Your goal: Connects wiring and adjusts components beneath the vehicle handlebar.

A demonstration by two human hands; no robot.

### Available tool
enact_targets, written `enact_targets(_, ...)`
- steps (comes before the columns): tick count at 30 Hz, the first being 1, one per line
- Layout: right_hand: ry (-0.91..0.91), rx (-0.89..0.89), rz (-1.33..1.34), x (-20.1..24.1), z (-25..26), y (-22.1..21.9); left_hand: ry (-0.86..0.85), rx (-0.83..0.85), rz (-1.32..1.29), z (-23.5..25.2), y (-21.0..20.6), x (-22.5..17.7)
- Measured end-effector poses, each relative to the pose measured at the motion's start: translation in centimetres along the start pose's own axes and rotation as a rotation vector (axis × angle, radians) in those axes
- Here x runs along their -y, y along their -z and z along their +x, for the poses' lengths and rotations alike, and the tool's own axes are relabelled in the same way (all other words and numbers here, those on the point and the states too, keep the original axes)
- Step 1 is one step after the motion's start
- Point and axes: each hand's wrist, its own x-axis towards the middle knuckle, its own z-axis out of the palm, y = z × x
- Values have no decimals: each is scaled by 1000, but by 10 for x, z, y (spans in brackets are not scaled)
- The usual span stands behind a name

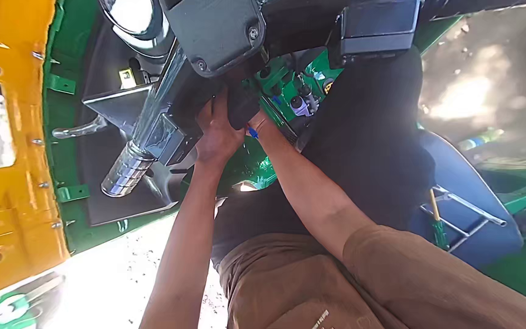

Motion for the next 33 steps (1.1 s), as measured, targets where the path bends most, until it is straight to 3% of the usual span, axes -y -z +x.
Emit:
enact_targets(5,-99,-40,53,-3,3,1,7,-15,-35,1,-1,0)
enact_targets(14,-32,106,153,1,6,2,-22,-57,-109,2,2,2)
enact_targets(23,-96,232,171,17,4,5,-48,-68,-103,2,2,4)
enact_targets(29,-70,148,201,3,11,2,11,-17,2,3,3,1)
enact_targets(33,-12,67,41,-5,9,6,38,13,65,2,-1,-1)
